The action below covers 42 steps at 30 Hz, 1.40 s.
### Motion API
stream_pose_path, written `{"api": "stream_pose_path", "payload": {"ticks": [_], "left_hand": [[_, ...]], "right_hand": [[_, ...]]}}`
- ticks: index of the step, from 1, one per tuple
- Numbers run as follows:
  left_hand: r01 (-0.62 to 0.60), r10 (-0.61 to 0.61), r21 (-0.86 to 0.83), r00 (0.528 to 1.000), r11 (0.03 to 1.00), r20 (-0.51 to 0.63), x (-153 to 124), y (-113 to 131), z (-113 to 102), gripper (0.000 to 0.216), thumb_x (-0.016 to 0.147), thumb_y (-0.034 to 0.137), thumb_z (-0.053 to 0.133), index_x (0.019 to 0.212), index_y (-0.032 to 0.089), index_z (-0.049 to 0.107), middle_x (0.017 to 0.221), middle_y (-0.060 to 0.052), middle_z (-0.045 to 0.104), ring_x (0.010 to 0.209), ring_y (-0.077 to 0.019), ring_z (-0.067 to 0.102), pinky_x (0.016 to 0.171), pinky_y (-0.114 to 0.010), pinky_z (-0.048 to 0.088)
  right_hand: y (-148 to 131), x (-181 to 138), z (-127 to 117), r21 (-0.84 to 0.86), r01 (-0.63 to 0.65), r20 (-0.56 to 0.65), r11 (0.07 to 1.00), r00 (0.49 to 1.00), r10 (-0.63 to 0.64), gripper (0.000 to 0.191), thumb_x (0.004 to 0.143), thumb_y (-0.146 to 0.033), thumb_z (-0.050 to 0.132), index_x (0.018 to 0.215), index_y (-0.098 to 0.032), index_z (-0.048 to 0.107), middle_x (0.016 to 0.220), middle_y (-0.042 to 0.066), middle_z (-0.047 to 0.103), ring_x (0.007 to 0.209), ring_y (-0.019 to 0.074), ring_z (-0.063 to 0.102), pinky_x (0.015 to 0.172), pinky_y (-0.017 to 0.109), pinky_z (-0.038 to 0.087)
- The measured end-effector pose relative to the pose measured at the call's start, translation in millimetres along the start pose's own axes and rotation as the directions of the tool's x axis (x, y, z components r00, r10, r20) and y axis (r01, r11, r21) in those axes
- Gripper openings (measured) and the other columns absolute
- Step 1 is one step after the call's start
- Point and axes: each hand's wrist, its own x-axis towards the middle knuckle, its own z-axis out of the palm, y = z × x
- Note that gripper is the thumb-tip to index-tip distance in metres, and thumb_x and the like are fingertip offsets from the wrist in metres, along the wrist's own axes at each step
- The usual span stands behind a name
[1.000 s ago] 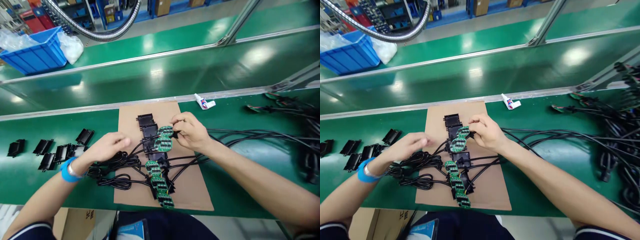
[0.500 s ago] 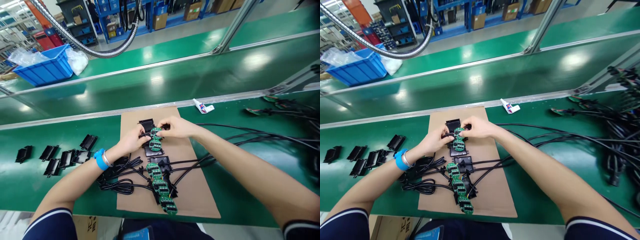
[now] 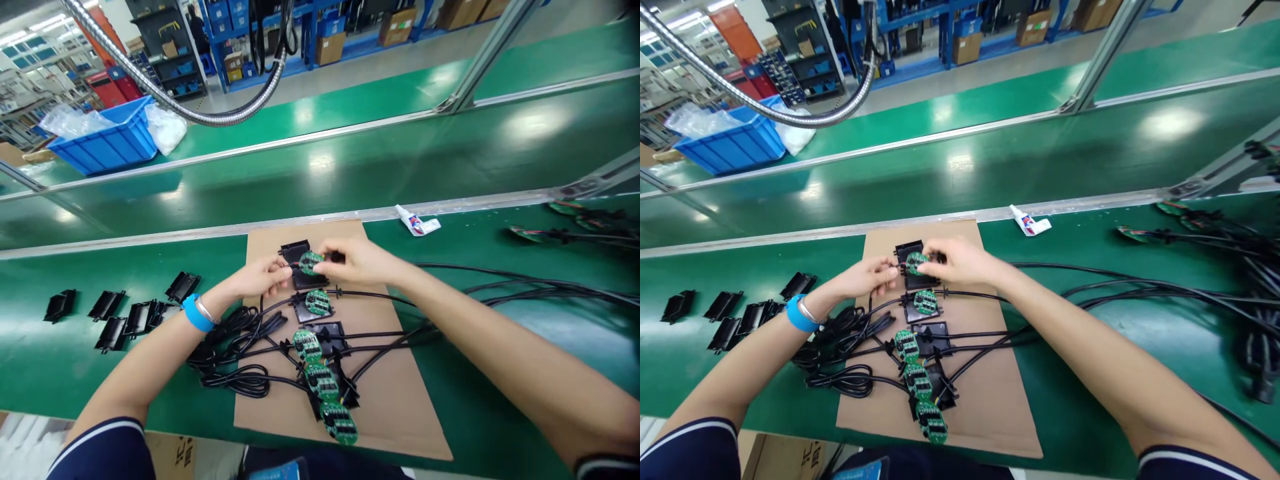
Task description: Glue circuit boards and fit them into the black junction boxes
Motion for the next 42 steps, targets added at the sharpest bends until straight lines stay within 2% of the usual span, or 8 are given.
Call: {"api": "stream_pose_path", "payload": {"ticks": [8,20,23,26,29,33,38,42], "left_hand": [[0.074,0.048,0.26,0.9,0.963,-0.433,18,-14,-15,0.014,0.085,0.028,0.062,0.081,0.02,0.052,0.068,0.0,0.06,0.062,-0.0148,0.056,0.059,-0.026,0.039],[0.012,0.132,0.392,0.932,0.92,-0.338,17,-15,-19,0.019,0.084,0.034,0.067,0.096,0.019,0.064,0.083,-0.002,0.069,0.077,-0.0174,0.061,0.07,-0.027,0.04],[0.053,0.071,0.343,0.937,0.938,-0.341,-3,-21,-30,0.03,0.088,0.043,0.061,0.102,0.016,0.063,0.091,-0.005,0.07,0.077,-0.016,0.061,0.068,-0.026,0.042],[0.089,-0.016,0.363,0.98,0.927,-0.198,-39,-25,-40,0.045,0.083,0.055,0.063,0.108,0.017,0.061,0.095,-0.005,0.069,0.074,-0.0157,0.06,0.065,-0.026,0.041],[0.089,-0.085,0.563,0.996,0.822,-0.033,-78,-20,-42,0.049,0.075,0.059,0.071,0.1,0.019,0.061,0.081,-0.001,0.065,0.067,-0.0167,0.056,0.059,-0.027,0.034],[0.056,0.068,0.684,0.986,0.728,-0.153,-113,-5,-27,0.025,0.087,0.043,0.061,0.09,0.019,0.056,0.083,-0.002,0.062,0.073,-0.0186,0.057,0.064,-0.029,0.036],[0.067,0.094,0.792,0.983,0.607,-0.155,-118,0,7,0.043,0.081,0.043,0.07,0.11,0.019,0.052,0.109,-0.007,0.061,0.086,-0.0241,0.064,0.068,-0.033,0.046],[0.158,0.044,0.872,0.979,0.463,-0.201,-112,-2,19,0.036,0.084,0.036,0.066,0.111,0.017,0.053,0.103,-0.007,0.065,0.085,-0.0273,0.067,0.063,-0.034,0.046]], "right_hand": [[54,30,5,-0.01,-0.089,-0.039,0.996,0.995,0.089,0.018,0.085,-0.037,0.052,0.082,-0.019,0.056,0.08,0.006,0.067,0.07,0.0187,0.06,0.066,0.031,0.045],[55,6,14,-0.225,0.018,-0.099,0.974,0.994,-0.041,0.015,0.09,-0.026,0.045,0.077,-0.021,0.052,0.08,0.008,0.062,0.081,0.0237,0.056,0.077,0.037,0.044],[58,2,18,-0.29,0.037,-0.09,0.956,0.994,-0.066,0.016,0.09,-0.024,0.044,0.078,-0.021,0.053,0.081,0.01,0.062,0.083,0.0262,0.055,0.078,0.039,0.044],[60,-1,20,-0.344,0.047,-0.09,0.938,0.993,-0.082,0.017,0.091,-0.025,0.043,0.08,-0.021,0.055,0.082,0.012,0.062,0.084,0.0282,0.054,0.078,0.041,0.043],[59,-4,24,-0.372,0.041,-0.116,0.927,0.989,-0.09,0.019,0.093,-0.026,0.042,0.082,-0.02,0.056,0.084,0.013,0.062,0.084,0.0281,0.054,0.079,0.042,0.044],[59,-8,30,-0.439,0.025,-0.155,0.898,0.983,-0.103,0.023,0.096,-0.028,0.039,0.084,-0.02,0.058,0.085,0.013,0.063,0.085,0.028,0.055,0.08,0.041,0.044],[63,-10,36,-0.527,0.028,-0.205,0.849,0.966,-0.159,0.022,0.096,-0.028,0.041,0.084,-0.02,0.058,0.084,0.011,0.064,0.083,0.027,0.056,0.078,0.039,0.045],[65,-8,37,-0.537,0.036,-0.209,0.843,0.962,-0.174,0.021,0.096,-0.026,0.042,0.086,-0.02,0.059,0.085,0.011,0.065,0.083,0.0263,0.057,0.077,0.038,0.045]]}}
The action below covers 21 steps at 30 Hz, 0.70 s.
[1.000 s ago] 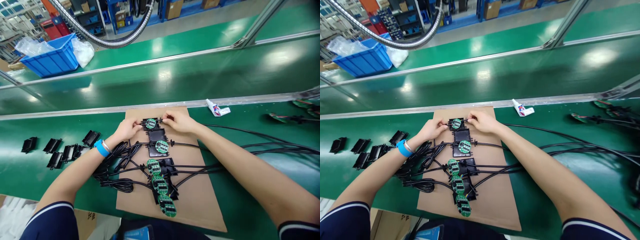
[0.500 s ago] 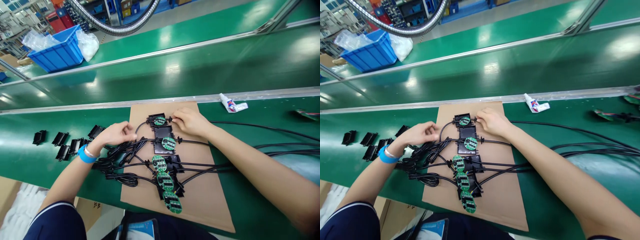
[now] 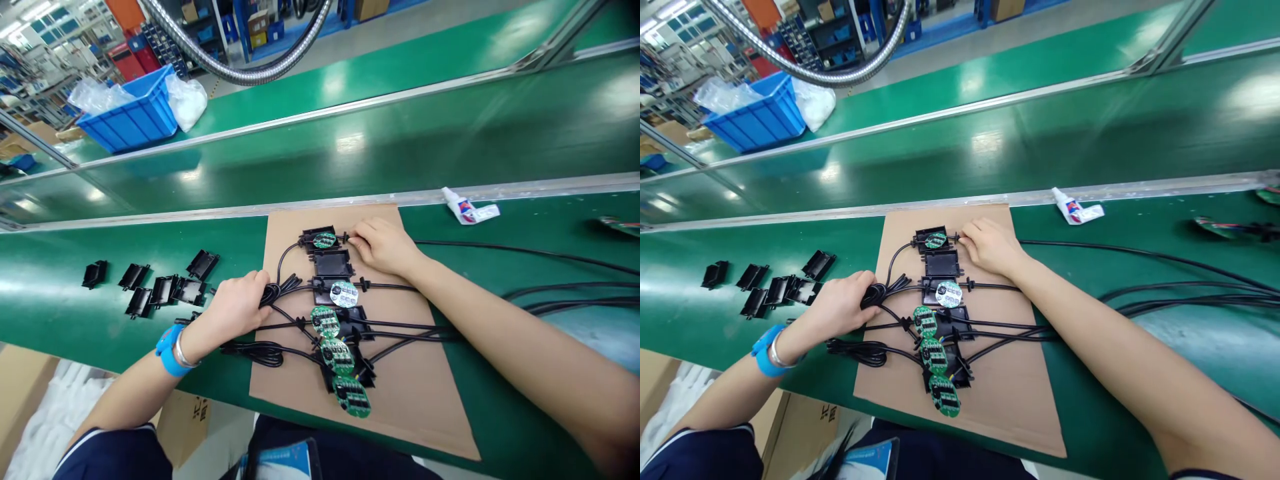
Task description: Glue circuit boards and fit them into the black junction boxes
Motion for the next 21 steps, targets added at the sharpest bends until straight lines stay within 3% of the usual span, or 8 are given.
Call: {"api": "stream_pose_path", "payload": {"ticks": [6,9,11,15,18,21], "left_hand": [[-0.048,0.069,0.138,0.986,0.989,-0.154,-11,2,-42,0.019,0.082,0.023,0.058,0.101,0.021,0.058,0.108,-0.005,0.067,0.073,-0.0213,0.066,0.052,-0.03,0.037],[-0.009,0.041,0.207,0.988,0.978,-0.151,-9,4,-59,0.011,0.084,0.024,0.056,0.094,0.022,0.06,0.084,-0.003,0.068,0.071,-0.0242,0.067,0.05,-0.031,0.033],[0.011,0.018,0.237,0.993,0.971,-0.12,-4,4,-59,0.011,0.087,0.031,0.058,0.093,0.022,0.06,0.073,-0.003,0.067,0.069,-0.0262,0.068,0.05,-0.031,0.032],[-0.119,0.115,0.197,0.993,0.973,0.03,3,5,-37,0.03,0.082,0.046,0.071,0.093,0.02,0.06,0.082,-0.004,0.072,0.074,-0.0268,0.07,0.052,-0.031,0.034],[-0.119,0.11,0.207,0.992,0.971,0.057,-3,6,-23,0.022,0.082,0.032,0.069,0.096,0.018,0.059,0.082,-0.005,0.071,0.073,-0.0246,0.069,0.051,-0.03,0.032],[-0.105,0.129,0.276,0.989,0.955,-0.069,-12,8,-29,0.015,0.078,0.019,0.065,0.091,0.019,0.059,0.073,-0.002,0.066,0.064,-0.0215,0.064,0.048,-0.031,0.027]], "right_hand": [[1,1,1,-0.001,-0.003,0.008,1.0,1.0,0.003,0.023,0.096,-0.026,0.041,0.087,-0.018,0.06,0.087,0.012,0.065,0.085,0.027,0.057,0.079,0.039,0.045],[1,1,1,-0.005,0.001,0.018,1.0,1.0,0.0,0.024,0.097,-0.027,0.04,0.087,-0.017,0.06,0.087,0.012,0.065,0.085,0.0268,0.057,0.08,0.039,0.045],[1,1,0,-0.011,0.0,0.019,1.0,1.0,0.0,0.024,0.097,-0.027,0.04,0.087,-0.017,0.06,0.086,0.012,0.064,0.085,0.0268,0.057,0.079,0.039,0.045],[0,2,1,-0.014,-0.013,0.016,1.0,1.0,0.013,0.025,0.097,-0.027,0.039,0.087,-0.018,0.061,0.086,0.012,0.064,0.085,0.0266,0.056,0.077,0.038,0.043],[0,3,1,-0.021,-0.026,0.021,0.999,0.999,0.027,0.026,0.096,-0.028,0.039,0.088,-0.017,0.062,0.087,0.013,0.065,0.085,0.0265,0.055,0.077,0.038,0.043],[0,3,1,-0.03,-0.033,0.035,0.999,0.999,0.034,0.027,0.097,-0.028,0.039,0.092,-0.016,0.062,0.09,0.013,0.065,0.087,0.0267,0.056,0.077,0.038,0.043]]}}
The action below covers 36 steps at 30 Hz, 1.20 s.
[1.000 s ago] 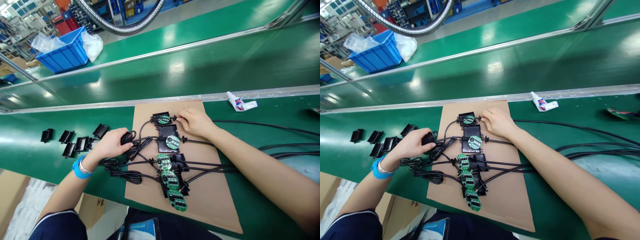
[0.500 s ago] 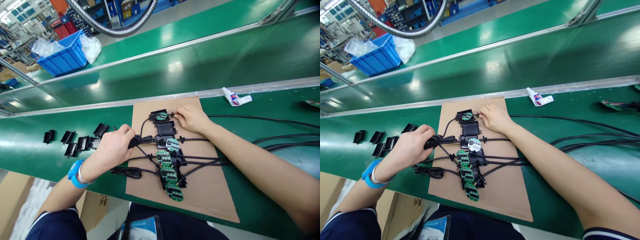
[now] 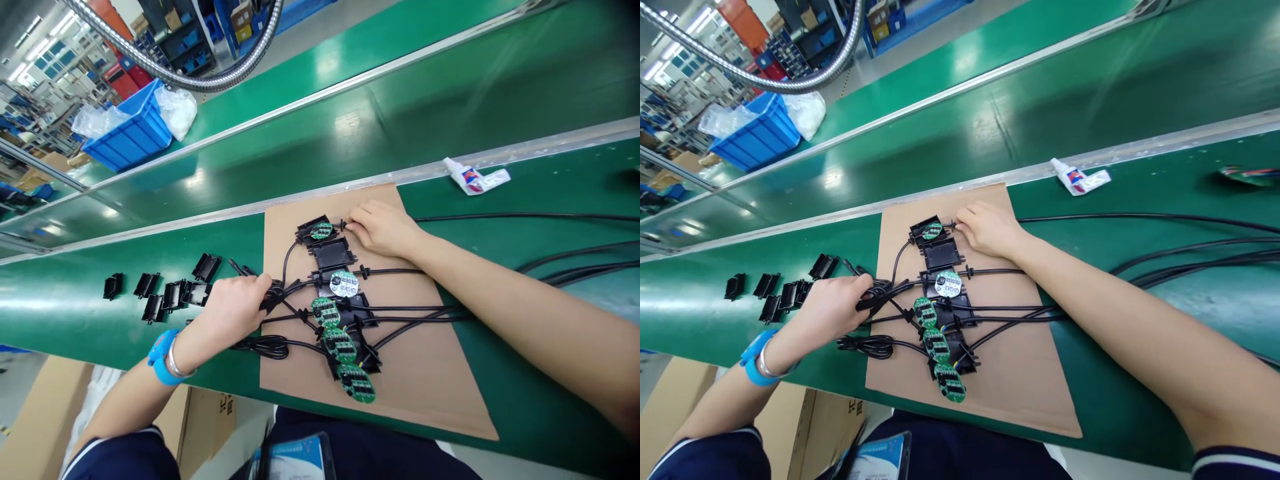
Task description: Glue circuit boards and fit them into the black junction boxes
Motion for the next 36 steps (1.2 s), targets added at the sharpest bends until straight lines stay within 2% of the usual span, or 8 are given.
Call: {"api": "stream_pose_path", "payload": {"ticks": [5,9,12,17,20,25,31,36], "left_hand": [[0.05,0.036,0.216,0.926,0.975,-0.376,3,-6,-24,0.014,0.079,0.006,0.054,0.078,0.02,0.055,0.066,-0.001,0.056,0.06,-0.0189,0.054,0.052,-0.033,0.03],[0.042,0.117,0.302,0.865,0.952,-0.487,14,-13,-18,0.021,0.08,0.001,0.048,0.075,0.021,0.054,0.069,-0.002,0.056,0.062,-0.0185,0.051,0.058,-0.033,0.035],[0.176,0.003,0.287,0.847,0.942,-0.531,25,-20,0,0.018,0.085,0.005,0.048,0.08,0.02,0.057,0.078,-0.005,0.061,0.068,-0.021,0.053,0.061,-0.034,0.038],[0.248,-0.194,0.17,0.94,0.954,-0.282,45,-26,31,0.019,0.088,0.006,0.047,0.096,0.017,0.061,0.098,-0.01,0.064,0.077,-0.0223,0.06,0.065,-0.034,0.043],[0.212,-0.21,-0.015,0.955,0.977,-0.211,50,-29,40,0.014,0.091,0.024,0.058,0.104,0.018,0.059,0.095,-0.007,0.065,0.085,-0.0228,0.063,0.067,-0.032,0.044],[0.117,-0.172,-0.338,0.975,0.934,-0.138,54,-41,42,0.043,0.087,0.056,0.064,0.11,0.021,0.054,0.101,-0.004,0.069,0.088,-0.0219,0.067,0.067,-0.028,0.045],[0.209,-0.237,-0.235,0.966,0.949,-0.1,52,-42,37,0.043,0.094,0.057,0.053,0.109,0.017,0.051,0.098,-0.008,0.069,0.082,-0.0235,0.068,0.057,-0.027,0.037],[0.143,-0.146,-0.099,0.989,0.985,-0.021,53,-41,42,0.052,0.094,0.066,0.043,0.105,0.016,0.055,0.096,-0.008,0.068,0.085,-0.0242,0.067,0.056,-0.028,0.035]], "right_hand": [[1,0,-1,0.014,0.002,0.0,1.0,1.0,-0.002,0.027,0.097,-0.029,0.039,0.091,-0.016,0.062,0.09,0.014,0.065,0.087,0.027,0.056,0.078,0.038,0.043],[0,0,-1,0.007,0.01,-0.007,1.0,1.0,-0.01,0.026,0.097,-0.028,0.039,0.09,-0.016,0.061,0.089,0.013,0.065,0.086,0.0264,0.056,0.077,0.037,0.044],[-1,1,0,0.004,0.013,-0.006,1.0,1.0,-0.013,0.025,0.097,-0.028,0.04,0.089,-0.017,0.061,0.089,0.014,0.065,0.086,0.0263,0.056,0.078,0.037,0.044],[-4,3,-16,0.011,0.01,0.003,1.0,1.0,-0.01,0.026,0.096,-0.031,0.042,0.093,-0.015,0.062,0.095,0.015,0.065,0.09,0.0272,0.057,0.081,0.038,0.045],[-8,-7,-45,0.073,0.011,0.014,0.997,1.0,-0.012,0.03,0.096,-0.04,0.043,0.092,-0.016,0.062,0.095,0.015,0.065,0.093,0.0281,0.058,0.084,0.04,0.045],[-17,-49,-81,0.36,0.009,0.314,0.933,0.94,-0.13,0.027,0.091,-0.046,0.054,0.089,-0.021,0.063,0.091,0.008,0.068,0.084,0.024,0.063,0.074,0.036,0.05],[-10,-56,-70,0.362,-0.159,0.155,0.918,0.982,0.109,0.017,0.093,-0.034,0.051,0.093,-0.021,0.061,0.083,0.006,0.069,0.07,0.0188,0.062,0.066,0.032,0.05],[2,-38,-49,0.346,-0.026,0.154,0.938,0.988,-0.03,0.018,0.093,-0.027,0.049,0.086,-0.021,0.065,0.089,0.005,0.072,0.083,0.0198,0.066,0.076,0.032,0.052]]}}
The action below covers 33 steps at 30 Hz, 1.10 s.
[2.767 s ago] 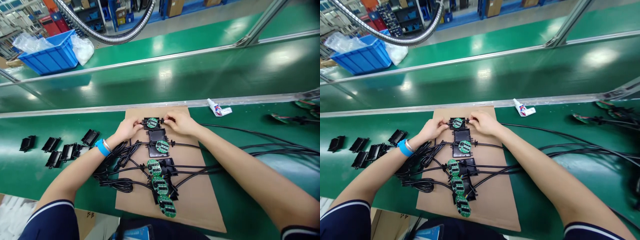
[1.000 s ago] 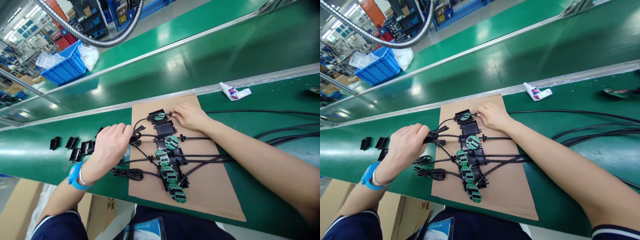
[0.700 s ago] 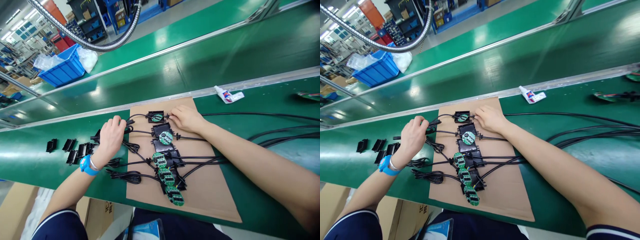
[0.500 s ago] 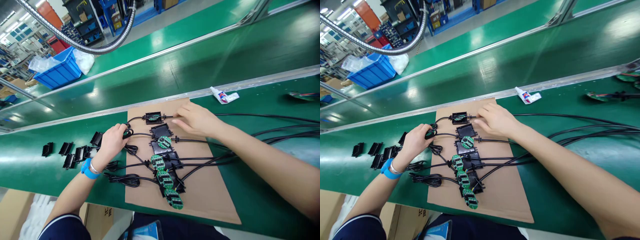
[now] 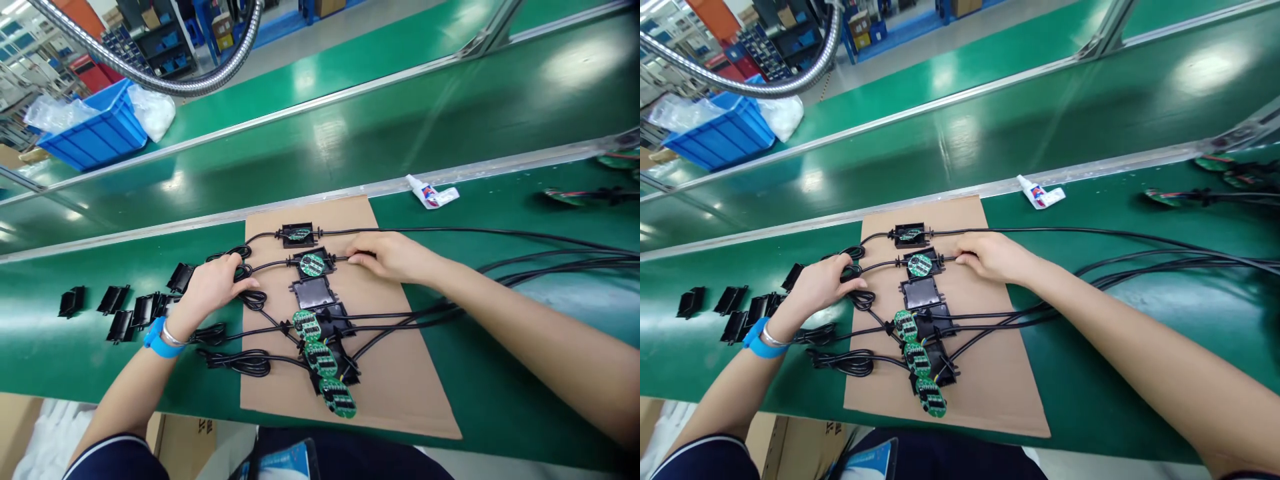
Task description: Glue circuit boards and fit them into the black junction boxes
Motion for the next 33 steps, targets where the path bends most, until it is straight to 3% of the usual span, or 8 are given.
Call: {"api": "stream_pose_path", "payload": {"ticks": [5,8,11,13,16,23,27,33], "left_hand": [[0.003,0.015,0.103,0.984,0.995,-0.177,3,5,12,0.052,0.094,0.059,0.049,0.115,0.012,0.057,0.109,-0.017,0.065,0.099,-0.0303,0.062,0.078,-0.037,0.043],[-0.117,0.074,-0.114,0.943,0.987,-0.325,-8,22,9,0.041,0.096,0.049,0.052,0.12,0.015,0.057,0.121,-0.016,0.063,0.112,-0.0307,0.057,0.091,-0.042,0.041],[-0.39,0.297,-0.489,0.919,0.78,-0.259,-24,48,6,0.044,0.091,0.058,0.058,0.109,0.018,0.06,0.11,-0.009,0.067,0.103,-0.0232,0.06,0.089,-0.035,0.044],[-0.418,0.406,-0.616,0.898,0.668,-0.169,-29,63,8,0.054,0.08,0.067,0.066,0.103,0.018,0.059,0.102,-0.007,0.068,0.093,-0.0206,0.063,0.083,-0.032,0.046],[-0.392,0.44,-0.616,0.894,0.683,-0.081,-29,74,15,0.049,0.079,0.064,0.069,0.093,0.018,0.06,0.092,-0.004,0.068,0.087,-0.0199,0.064,0.082,-0.032,0.046],[-0.337,0.452,-0.702,0.892,0.627,-0.025,-29,58,-2,0.015,0.092,0.027,0.059,0.104,0.019,0.061,0.097,-0.003,0.071,0.088,-0.0163,0.067,0.079,-0.027,0.05],[-0.258,0.236,-0.652,0.964,0.713,-0.122,-26,48,-12,0.029,0.094,0.02,0.05,0.123,0.019,0.056,0.112,-0.007,0.068,0.1,-0.018,0.065,0.087,-0.03,0.051],[-0.216,0.225,-0.355,0.974,0.91,-0.016,-17,58,-3,0.031,0.099,0.03,0.048,0.125,0.026,0.064,0.103,-0.006,0.064,0.086,-0.0178,0.065,0.07,-0.026,0.052]], "right_hand": [[-12,-8,5,-0.091,0.008,-0.128,0.996,0.992,-0.02,0.022,0.094,-0.03,0.05,0.088,-0.021,0.069,0.089,0.008,0.07,0.087,0.0233,0.063,0.083,0.038,0.051],[-50,-17,1,-0.013,0.016,-0.182,1.0,0.983,-0.018,0.02,0.094,-0.032,0.053,0.092,-0.022,0.069,0.091,0.009,0.069,0.087,0.0236,0.061,0.083,0.04,0.05],[-94,-18,2,0.175,0.035,-0.067,0.984,0.998,-0.023,0.021,0.093,-0.038,0.057,0.097,-0.02,0.068,0.091,0.009,0.066,0.088,0.0234,0.058,0.079,0.039,0.049],[-115,-16,9,0.258,0.032,0.027,0.966,0.999,-0.041,0.024,0.088,-0.04,0.063,0.099,-0.018,0.067,0.091,0.01,0.062,0.089,0.0241,0.055,0.077,0.039,0.049],[-130,-16,23,0.334,0.063,0.041,0.94,0.996,-0.081,0.01,0.081,-0.025,0.066,0.087,-0.018,0.062,0.09,0.008,0.057,0.088,0.0223,0.051,0.075,0.035,0.048],[-116,-26,10,0.387,0.055,-0.094,0.921,0.995,-0.02,0.013,0.091,-0.032,0.064,0.096,-0.021,0.058,0.09,0.005,0.059,0.078,0.016,0.056,0.07,0.029,0.048],[-89,-26,-3,0.318,-0.134,-0.073,0.939,0.984,0.165,0.027,0.092,-0.043,0.06,0.108,-0.022,0.054,0.085,0.003,0.062,0.067,0.0149,0.056,0.059,0.027,0.045],[-60,-29,7,0.12,-0.029,0.011,0.992,1.0,0.028,0.023,0.096,-0.028,0.045,0.075,-0.021,0.049,0.072,0.002,0.057,0.067,0.0164,0.053,0.062,0.028,0.043]]}}
